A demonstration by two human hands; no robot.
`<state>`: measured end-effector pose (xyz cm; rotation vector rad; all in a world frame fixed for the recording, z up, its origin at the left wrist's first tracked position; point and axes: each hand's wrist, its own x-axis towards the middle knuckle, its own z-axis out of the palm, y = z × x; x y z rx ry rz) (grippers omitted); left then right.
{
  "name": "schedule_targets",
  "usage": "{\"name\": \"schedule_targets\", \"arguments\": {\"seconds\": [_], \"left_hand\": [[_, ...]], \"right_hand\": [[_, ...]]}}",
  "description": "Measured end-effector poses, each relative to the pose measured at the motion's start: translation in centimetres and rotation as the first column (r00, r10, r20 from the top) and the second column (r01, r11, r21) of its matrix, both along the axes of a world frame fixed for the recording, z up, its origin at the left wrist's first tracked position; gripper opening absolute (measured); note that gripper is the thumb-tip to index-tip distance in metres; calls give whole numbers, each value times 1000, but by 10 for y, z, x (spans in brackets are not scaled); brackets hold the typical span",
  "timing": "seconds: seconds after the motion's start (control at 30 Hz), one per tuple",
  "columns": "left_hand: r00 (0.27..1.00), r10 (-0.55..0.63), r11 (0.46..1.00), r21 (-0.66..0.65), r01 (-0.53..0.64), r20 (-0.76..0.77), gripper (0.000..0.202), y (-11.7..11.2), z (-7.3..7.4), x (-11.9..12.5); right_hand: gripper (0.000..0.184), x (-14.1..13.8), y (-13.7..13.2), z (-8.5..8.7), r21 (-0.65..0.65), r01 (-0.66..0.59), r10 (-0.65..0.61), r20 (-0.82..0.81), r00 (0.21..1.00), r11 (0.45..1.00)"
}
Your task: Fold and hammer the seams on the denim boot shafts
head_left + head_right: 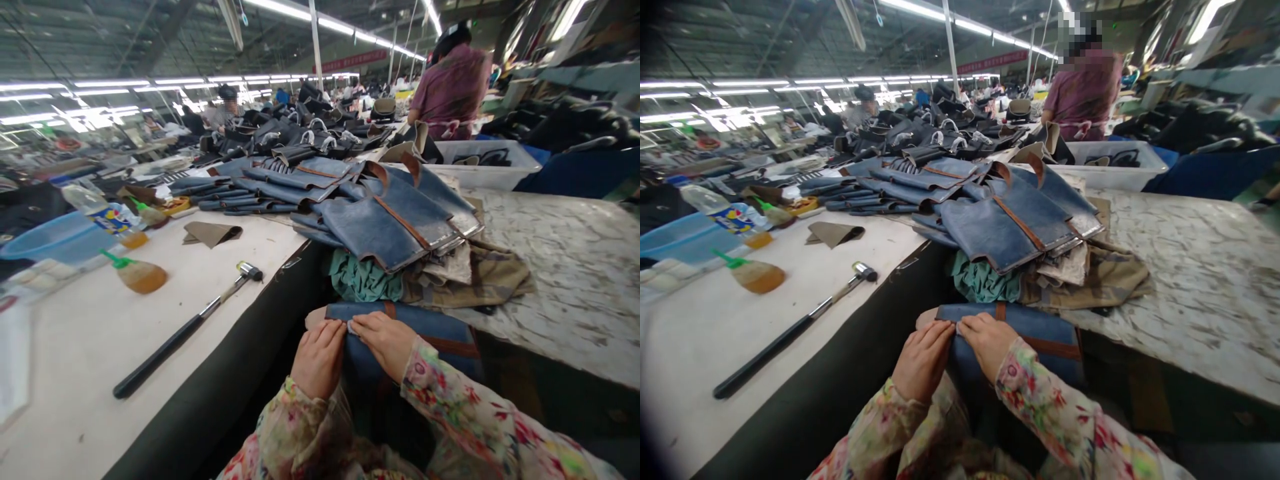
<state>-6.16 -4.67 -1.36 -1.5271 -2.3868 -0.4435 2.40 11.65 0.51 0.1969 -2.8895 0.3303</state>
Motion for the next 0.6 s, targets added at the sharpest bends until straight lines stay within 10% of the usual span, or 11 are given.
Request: {"name": "schedule_targets", "arguments": {"seconds": [0.33,0.6], "left_hand": [[985,169,984,43,-170,38,31,-16,1,-14],[981,195,980,-29,-196,-20,35,-13,-4,-3]], "right_hand": [[34,-42,-23,5,-4,-62,62,49,997,998],[37,17,13,2,107,-47,46,12,999,993]]}}
